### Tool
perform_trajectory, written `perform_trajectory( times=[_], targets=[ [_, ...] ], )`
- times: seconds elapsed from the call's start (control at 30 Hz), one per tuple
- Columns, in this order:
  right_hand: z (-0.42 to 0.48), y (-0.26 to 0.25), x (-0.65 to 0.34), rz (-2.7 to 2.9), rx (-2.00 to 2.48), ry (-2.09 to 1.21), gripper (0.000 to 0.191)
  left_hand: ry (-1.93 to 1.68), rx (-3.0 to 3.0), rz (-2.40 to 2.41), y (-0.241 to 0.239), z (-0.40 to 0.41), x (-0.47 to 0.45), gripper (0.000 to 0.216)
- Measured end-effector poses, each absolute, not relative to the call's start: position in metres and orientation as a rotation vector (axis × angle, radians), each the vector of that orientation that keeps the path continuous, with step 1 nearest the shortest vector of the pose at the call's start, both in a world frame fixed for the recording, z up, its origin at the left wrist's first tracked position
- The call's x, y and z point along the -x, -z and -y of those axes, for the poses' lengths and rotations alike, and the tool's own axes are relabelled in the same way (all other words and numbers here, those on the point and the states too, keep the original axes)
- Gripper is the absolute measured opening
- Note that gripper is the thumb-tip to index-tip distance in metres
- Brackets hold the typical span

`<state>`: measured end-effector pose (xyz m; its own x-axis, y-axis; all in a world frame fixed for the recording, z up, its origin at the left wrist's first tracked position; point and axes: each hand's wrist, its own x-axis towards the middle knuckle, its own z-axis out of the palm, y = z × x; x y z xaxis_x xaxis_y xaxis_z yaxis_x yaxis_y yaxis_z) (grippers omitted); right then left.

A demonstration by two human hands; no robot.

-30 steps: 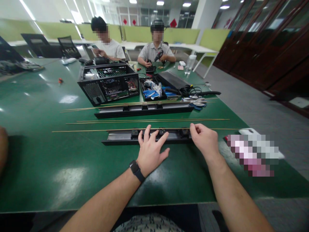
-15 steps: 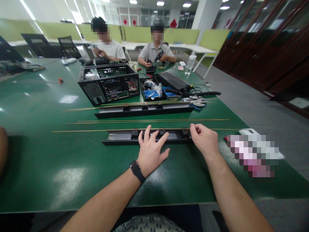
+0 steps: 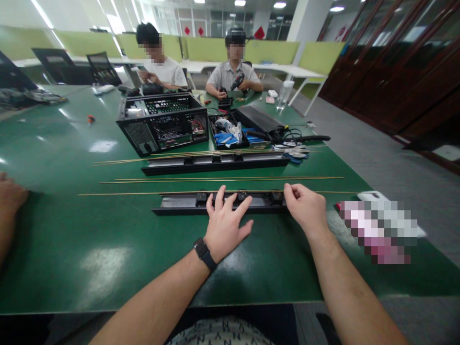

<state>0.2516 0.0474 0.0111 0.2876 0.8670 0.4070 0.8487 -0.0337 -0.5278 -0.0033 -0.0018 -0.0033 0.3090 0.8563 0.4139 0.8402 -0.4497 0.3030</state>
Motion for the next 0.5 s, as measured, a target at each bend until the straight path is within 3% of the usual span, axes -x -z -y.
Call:
perform_trajectory(
  times=[0.5],
  targets=[
    [-0.0472, -0.0124, -0.2515, 1.537, 1.874, -0.038, 0.042, -0.823, -2.512, -1.624, 0.0036, 0.0015, 0.0037, 0.058]
  ],
)
